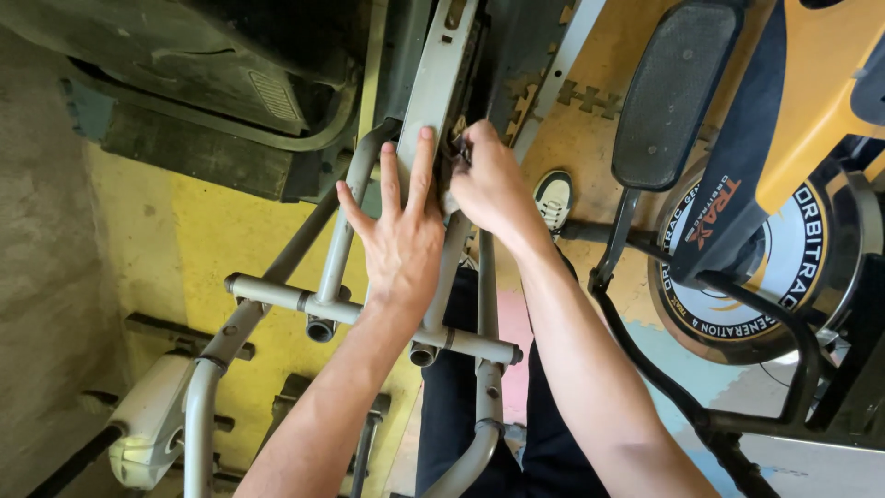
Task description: The person is using a spray bottle and a cloth to clean the frame and components of an elliptical trainer.
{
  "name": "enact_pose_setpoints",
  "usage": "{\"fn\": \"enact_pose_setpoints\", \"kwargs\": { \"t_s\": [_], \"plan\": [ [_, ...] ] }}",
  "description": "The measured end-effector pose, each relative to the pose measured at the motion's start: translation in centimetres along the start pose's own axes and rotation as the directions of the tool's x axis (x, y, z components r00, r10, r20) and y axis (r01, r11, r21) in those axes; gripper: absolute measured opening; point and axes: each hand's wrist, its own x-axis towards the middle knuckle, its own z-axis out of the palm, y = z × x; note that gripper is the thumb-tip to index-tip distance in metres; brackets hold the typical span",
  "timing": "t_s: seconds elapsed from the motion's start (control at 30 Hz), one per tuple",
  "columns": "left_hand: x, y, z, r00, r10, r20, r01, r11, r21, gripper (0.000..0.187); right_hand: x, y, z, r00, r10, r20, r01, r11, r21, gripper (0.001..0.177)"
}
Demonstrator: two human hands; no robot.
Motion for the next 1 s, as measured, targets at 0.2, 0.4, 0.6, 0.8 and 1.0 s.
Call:
{"fn": "enact_pose_setpoints", "kwargs": {
  "t_s": [0.2,0.4,0.6,0.8,1.0],
  "plan": [
    [-0.1,0.0,0.3,1.0,-0.003,-0.026,0.003,1.0,0.013,0.05,4.9,0.1,-0.4,0.955,-0.021,-0.297,0.085,0.975,0.203,0.019],
    [-0.4,0.1,0.2,0.999,-0.01,-0.048,0.011,0.999,0.033,0.055,11.3,7.8,5.0,0.798,-0.17,-0.578,0.274,0.957,0.097,0.038],
    [-0.3,0.1,0.4,0.999,-0.007,-0.032,0.008,1.0,0.021,0.052,2.6,1.0,3.0,0.977,0.074,-0.198,-0.044,0.987,0.152,0.041],
    [-0.1,0.1,0.2,1.0,0.001,-0.024,0.0,0.999,0.032,0.056,-0.6,2.5,0.0,0.995,-0.092,-0.046,0.098,0.983,0.158,0.018],
    [2.6,0.6,-1.5,0.996,0.004,0.091,-0.013,0.996,0.092,0.063,-2.1,3.4,-3.1,0.98,0.079,-0.18,-0.008,0.932,0.363,0.025]
  ]
}}
